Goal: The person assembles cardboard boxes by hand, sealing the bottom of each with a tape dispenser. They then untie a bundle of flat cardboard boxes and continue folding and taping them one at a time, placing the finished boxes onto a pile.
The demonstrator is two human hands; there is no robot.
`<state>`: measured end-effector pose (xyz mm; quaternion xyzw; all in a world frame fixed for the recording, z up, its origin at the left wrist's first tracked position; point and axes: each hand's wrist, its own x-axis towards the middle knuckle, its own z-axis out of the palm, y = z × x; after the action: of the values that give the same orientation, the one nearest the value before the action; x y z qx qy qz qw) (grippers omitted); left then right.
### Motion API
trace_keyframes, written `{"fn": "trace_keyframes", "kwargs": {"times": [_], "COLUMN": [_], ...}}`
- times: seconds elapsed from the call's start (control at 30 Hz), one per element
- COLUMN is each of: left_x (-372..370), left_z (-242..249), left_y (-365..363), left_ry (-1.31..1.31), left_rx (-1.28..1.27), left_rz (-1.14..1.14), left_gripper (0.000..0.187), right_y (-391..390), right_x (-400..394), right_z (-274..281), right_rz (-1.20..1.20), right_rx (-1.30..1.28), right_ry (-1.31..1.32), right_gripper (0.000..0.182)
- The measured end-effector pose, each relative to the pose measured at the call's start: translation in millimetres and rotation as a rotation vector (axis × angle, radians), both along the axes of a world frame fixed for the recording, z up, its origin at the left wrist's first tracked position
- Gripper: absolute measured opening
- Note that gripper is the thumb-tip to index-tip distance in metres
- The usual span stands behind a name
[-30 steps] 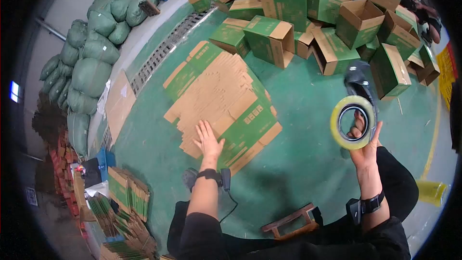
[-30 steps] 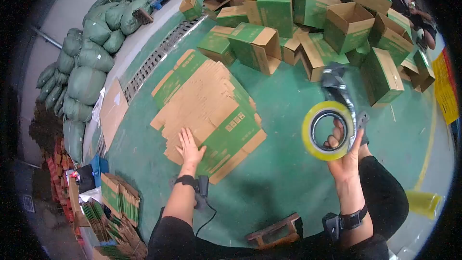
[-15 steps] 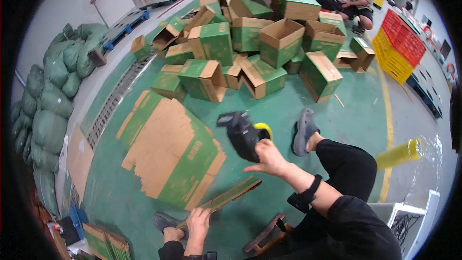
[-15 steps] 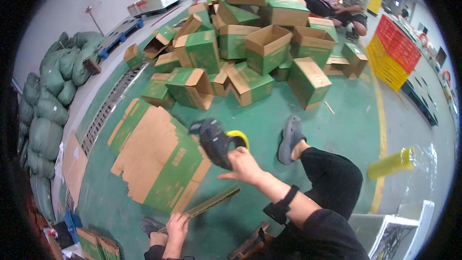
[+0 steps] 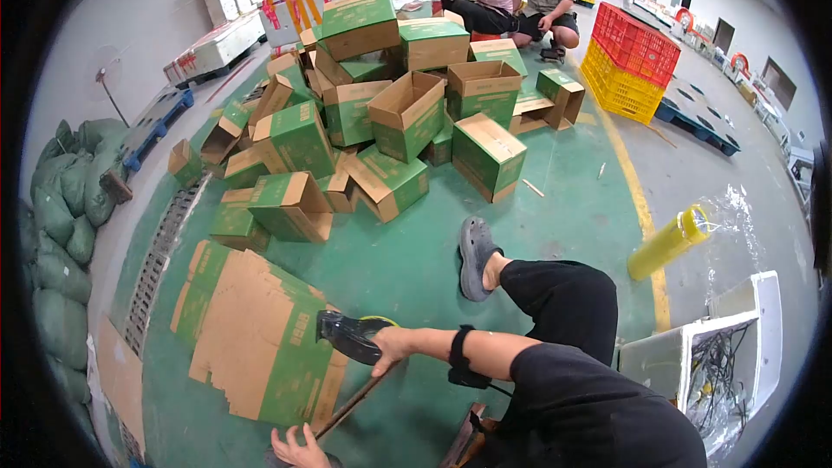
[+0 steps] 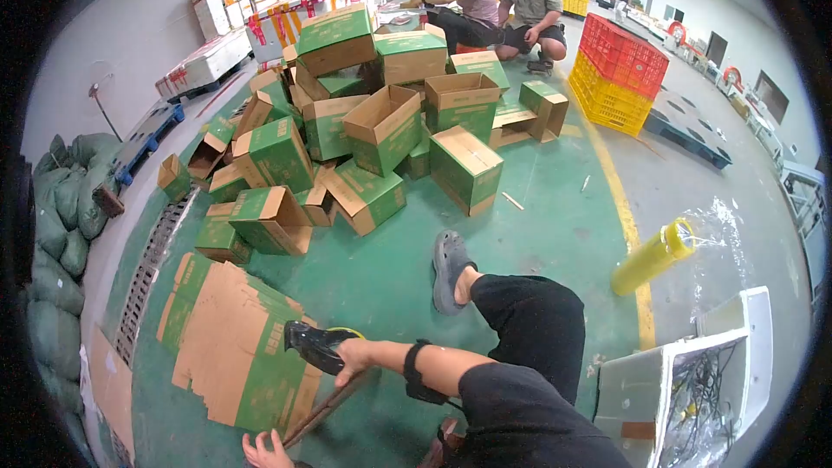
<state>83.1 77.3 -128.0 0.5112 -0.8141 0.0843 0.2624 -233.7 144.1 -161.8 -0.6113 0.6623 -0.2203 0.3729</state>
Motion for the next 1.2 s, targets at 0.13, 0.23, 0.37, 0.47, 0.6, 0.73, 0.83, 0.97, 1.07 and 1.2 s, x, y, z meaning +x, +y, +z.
{"fn": "trace_keyframes", "kwargs": {"times": [0.13,0.23,0.37,0.47,0.6,0.73,0.83,0.97,1.07,1.2], "left_x": [-7,-8,0,8,-9,24,-6,-71,-72,-122], "left_z": [-3,5,11,26,10,-106,-110,-84,-49,-14], "left_y": [11,23,13,10,9,-47,-25,-5,7,41], "left_ry": [-0.041,-0.142,0.141,0.375,0.340,0.207,0.040,-0.932,-0.494,-0.061], "left_rx": [0.000,-0.005,0.484,0.752,0.827,1.049,1.122,0.936,1.169,1.529], "left_rz": [0.160,0.242,0.350,0.205,-0.025,-0.102,-0.047,0.153,-0.049,-0.534], "left_gripper": [0.035,0.039,0.047,0.043,0.039,0.041,0.051,0.113,0.120,0.092], "right_y": [-25,-45,-42,-32,-18,-2,0,-10,-18,-21], "right_x": [-4,-2,6,8,29,43,51,75,77,73], "right_z": [26,27,43,35,15,5,5,-2,-11,0], "right_rz": [0.099,0.363,0.312,0.106,-0.248,-0.335,-0.371,-0.167,-0.199,-0.263], "right_rx": [-0.217,-0.456,-0.066,-0.103,-0.299,-0.567,-0.745,-0.989,-1.084,-0.805], "right_ry": [0.388,0.554,0.609,0.521,0.401,0.324,0.270,0.330,0.332,0.374], "right_gripper": [0.064,0.055,0.046,0.046,0.046,0.038,0.036,0.033,0.026,0.016]}}
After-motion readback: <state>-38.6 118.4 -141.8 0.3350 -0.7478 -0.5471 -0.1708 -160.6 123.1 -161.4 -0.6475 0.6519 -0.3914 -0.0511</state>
